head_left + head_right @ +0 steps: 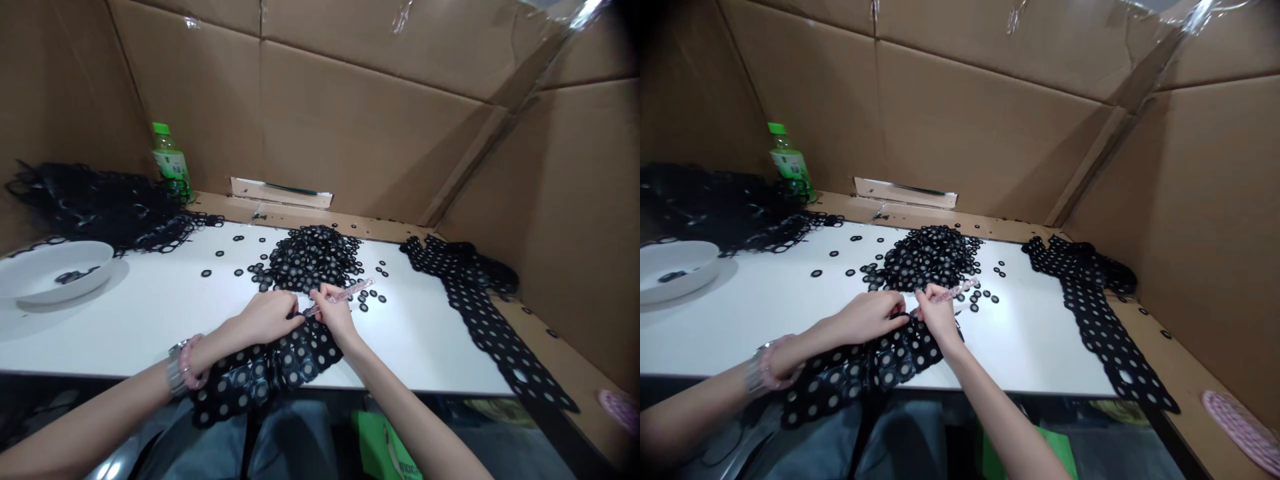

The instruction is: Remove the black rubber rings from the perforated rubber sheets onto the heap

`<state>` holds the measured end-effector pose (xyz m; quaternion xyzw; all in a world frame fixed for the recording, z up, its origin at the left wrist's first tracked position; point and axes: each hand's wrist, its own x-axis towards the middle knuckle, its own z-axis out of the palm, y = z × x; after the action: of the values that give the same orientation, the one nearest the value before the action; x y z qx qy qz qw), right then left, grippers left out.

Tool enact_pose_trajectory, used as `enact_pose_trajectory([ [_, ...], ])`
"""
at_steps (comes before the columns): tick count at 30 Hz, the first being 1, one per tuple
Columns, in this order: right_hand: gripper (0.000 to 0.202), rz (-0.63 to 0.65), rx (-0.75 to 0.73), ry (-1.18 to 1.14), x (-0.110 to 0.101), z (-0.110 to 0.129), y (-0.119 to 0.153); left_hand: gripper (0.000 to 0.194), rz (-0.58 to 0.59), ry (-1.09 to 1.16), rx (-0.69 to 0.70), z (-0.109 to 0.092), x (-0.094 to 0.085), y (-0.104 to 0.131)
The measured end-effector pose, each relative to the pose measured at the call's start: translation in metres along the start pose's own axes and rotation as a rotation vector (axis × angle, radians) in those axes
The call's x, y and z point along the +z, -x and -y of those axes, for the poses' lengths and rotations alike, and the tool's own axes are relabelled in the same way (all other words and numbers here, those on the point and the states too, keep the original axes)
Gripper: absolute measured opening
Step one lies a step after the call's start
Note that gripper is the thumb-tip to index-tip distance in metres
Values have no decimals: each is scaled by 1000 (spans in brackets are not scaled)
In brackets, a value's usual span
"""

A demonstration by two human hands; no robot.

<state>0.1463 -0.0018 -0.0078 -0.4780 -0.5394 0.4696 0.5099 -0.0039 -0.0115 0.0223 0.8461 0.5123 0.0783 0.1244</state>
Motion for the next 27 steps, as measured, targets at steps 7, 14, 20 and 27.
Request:
enact_pose_trajectory([
  [7,25,8,-29,115,0,-9,2,24,87,321,-29,11,7,-5],
  [14,23,-6,-49,157,-1,-9,1,28,46,353,0,12,17,-6],
  [20,23,1,-48,180,-2,-10,2,28,44,432,-21,15,21,-7],
  [27,26,12,-198,369,1,-6,6,25,11,513,14,21,29,-8],
])
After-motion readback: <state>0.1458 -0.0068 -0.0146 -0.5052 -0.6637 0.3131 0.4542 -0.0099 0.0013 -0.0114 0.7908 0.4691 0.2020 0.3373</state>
